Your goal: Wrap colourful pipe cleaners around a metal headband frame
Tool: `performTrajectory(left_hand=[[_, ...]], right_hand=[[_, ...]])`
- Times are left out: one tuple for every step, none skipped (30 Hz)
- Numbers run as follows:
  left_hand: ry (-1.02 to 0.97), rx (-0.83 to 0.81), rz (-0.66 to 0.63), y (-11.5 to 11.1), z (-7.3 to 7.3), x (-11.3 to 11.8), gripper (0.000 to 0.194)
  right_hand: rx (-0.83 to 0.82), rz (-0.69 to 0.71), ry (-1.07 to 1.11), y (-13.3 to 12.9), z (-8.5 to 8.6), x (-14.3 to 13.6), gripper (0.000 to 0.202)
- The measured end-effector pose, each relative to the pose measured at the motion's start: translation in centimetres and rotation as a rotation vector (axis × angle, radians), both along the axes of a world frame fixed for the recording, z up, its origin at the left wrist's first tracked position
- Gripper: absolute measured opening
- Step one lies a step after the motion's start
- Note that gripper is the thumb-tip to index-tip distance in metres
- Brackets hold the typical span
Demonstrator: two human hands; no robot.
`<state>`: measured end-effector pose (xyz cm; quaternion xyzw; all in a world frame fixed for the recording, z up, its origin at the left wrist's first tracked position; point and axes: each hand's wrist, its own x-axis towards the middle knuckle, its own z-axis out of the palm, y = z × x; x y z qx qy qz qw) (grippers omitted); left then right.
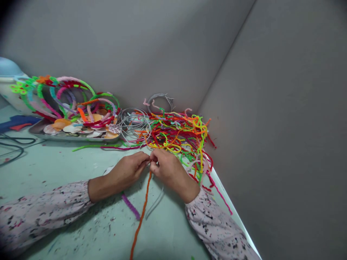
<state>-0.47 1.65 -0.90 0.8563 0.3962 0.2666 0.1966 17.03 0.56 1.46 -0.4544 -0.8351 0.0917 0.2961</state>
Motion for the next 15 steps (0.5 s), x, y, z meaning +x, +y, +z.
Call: performTrajectory(left_hand=[[-0.007,-0.005,-0.002,-0.01,0.07,0.02,0.022],[-0.016,-0.009,-0.005,-0.01,0.15,0.04,0.022],[-0.024,-0.013,-0.009,0.00,0.25,0.05,0.022],[-0.032,-0.017,-0.013,0.01,0.35,0.05,0.022],[-0.039,-0.021,-0.015,0.03,0.44,0.05,0.022],[-0.045,-0.024,-0.016,0.06,0.51,0.04,0.022],[-0.050,-0.027,-0.016,0.10,0.57,0.03,0.021],[-0.054,-0.028,-0.014,0.14,0.59,0.01,0.021],[-0.058,-0.029,-0.009,0.18,0.60,0.00,0.020],[-0.060,-0.029,-0.003,0.21,0.59,-0.01,0.020],[-0.063,-0.031,0.002,0.24,0.58,-0.02,0.019],[-0.067,-0.034,0.003,0.26,0.59,-0.02,0.019],[-0.074,-0.038,0.002,0.28,0.62,-0.02,0.019],[-0.086,-0.044,-0.001,0.29,0.68,-0.02,0.019],[-0.105,-0.054,-0.003,0.31,0.79,-0.01,0.019]], right_hand=[[-0.009,-0.001,0.008,-0.02,0.08,0.00,0.012],[-0.015,-0.003,0.011,-0.03,0.12,-0.01,0.012],[-0.016,-0.003,0.008,-0.03,0.11,-0.02,0.012],[-0.010,-0.003,-0.001,-0.03,0.06,-0.04,0.012],[0.004,-0.005,-0.017,-0.03,-0.02,-0.07,0.012],[0.023,-0.009,-0.038,-0.04,-0.14,-0.10,0.012],[0.044,-0.014,-0.065,-0.07,-0.27,-0.14,0.012],[0.064,-0.019,-0.097,-0.13,-0.38,-0.20,0.012],[0.080,-0.024,-0.129,-0.22,-0.46,-0.26,0.012],[0.091,-0.027,-0.157,-0.33,-0.49,-0.32,0.012],[0.096,-0.030,-0.174,-0.43,-0.45,-0.38,0.012],[0.091,-0.033,-0.172,-0.52,-0.33,-0.42,0.012],[0.071,-0.034,-0.147,-0.55,-0.13,-0.43,0.012],[0.029,-0.034,-0.095,-0.52,0.12,-0.38,0.011],[-0.033,-0.030,-0.023,-0.42,0.41,-0.26,0.010]])
